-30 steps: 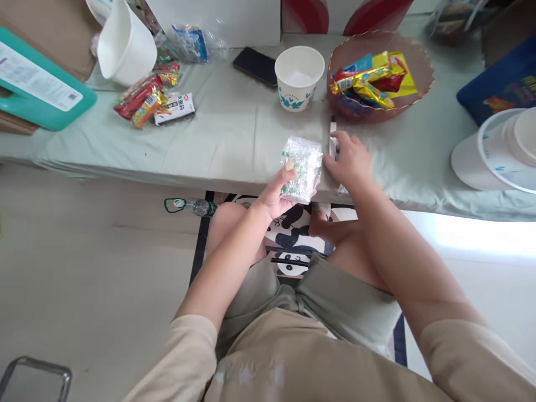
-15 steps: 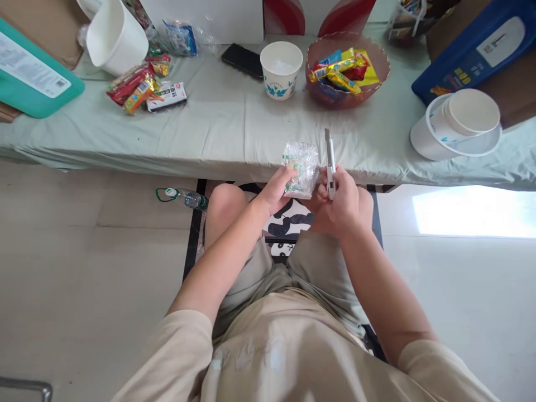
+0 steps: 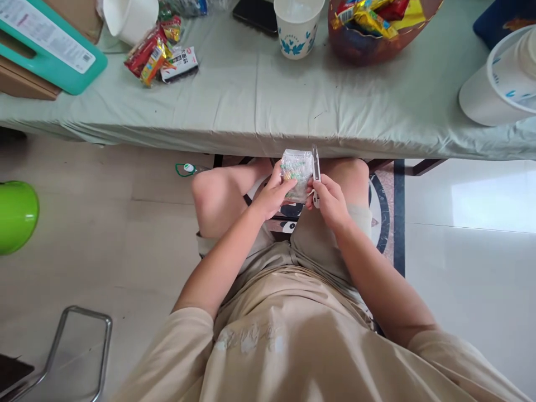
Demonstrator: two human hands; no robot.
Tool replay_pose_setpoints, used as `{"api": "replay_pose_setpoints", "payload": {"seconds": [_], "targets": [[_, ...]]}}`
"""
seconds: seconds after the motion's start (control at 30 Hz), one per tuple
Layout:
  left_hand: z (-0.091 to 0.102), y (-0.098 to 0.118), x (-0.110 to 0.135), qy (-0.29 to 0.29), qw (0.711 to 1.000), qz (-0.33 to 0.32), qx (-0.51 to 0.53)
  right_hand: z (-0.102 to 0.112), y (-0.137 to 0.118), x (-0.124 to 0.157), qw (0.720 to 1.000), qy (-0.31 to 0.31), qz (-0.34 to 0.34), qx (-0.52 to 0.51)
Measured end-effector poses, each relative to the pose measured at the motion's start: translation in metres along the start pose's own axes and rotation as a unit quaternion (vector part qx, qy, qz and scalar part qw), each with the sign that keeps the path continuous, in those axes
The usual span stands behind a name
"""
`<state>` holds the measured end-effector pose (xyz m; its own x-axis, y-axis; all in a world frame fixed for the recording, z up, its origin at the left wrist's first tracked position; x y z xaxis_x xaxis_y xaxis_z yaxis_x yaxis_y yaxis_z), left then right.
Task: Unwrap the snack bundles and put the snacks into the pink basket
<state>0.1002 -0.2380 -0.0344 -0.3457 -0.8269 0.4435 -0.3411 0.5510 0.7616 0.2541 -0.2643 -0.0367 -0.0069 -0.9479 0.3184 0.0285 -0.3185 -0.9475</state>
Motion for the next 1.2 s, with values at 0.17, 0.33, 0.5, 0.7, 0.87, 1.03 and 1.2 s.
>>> {"api": "replay_pose_setpoints", "payload": {"seconds": [0.17,0.33,0.5,0.7,0.87,1.03,1.2], "targets": [[0.007,0.006,-0.007,0.003,1.000,0.001,0.028,-0.005,-0.001,-0.007,0.999,-0.001,-0.003,0.032],[0.008,0.021,-0.032,0.010,0.998,-0.024,0.064,0.004,-0.014,-0.015,0.999,0.025,0.015,0.040],[-0.004,0.057,-0.074,-0.025,0.989,-0.097,0.113,0.008,-0.041,-0.034,1.000,0.022,0.009,0.000],[0.006,0.127,-0.140,-0.048,0.965,-0.256,-0.041,-0.002,-0.082,-0.097,0.999,-0.008,0.040,-0.021],[0.030,0.143,-0.179,-0.005,0.951,-0.290,-0.111,-0.018,-0.092,-0.171,0.996,-0.008,0.085,-0.027],[0.046,0.131,-0.186,0.011,0.951,-0.292,-0.099,-0.026,-0.077,-0.198,0.992,-0.009,0.124,-0.021],[0.049,0.133,-0.185,-0.036,0.968,-0.237,-0.077,-0.026,-0.073,-0.194,0.994,-0.011,0.107,-0.035]]}}
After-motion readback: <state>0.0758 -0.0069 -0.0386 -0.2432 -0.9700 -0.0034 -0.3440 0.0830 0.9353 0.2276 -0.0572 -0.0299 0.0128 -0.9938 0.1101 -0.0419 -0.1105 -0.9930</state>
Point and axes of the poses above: each hand's wrist, its own x-axis away from the middle knuckle, its own z-axis out of the back of the hand, y = z × x, the point moved 2 cm from there along -x, towards the middle knuckle, and after that the axes turned 10 degrees about x, right-handed, at the moved point
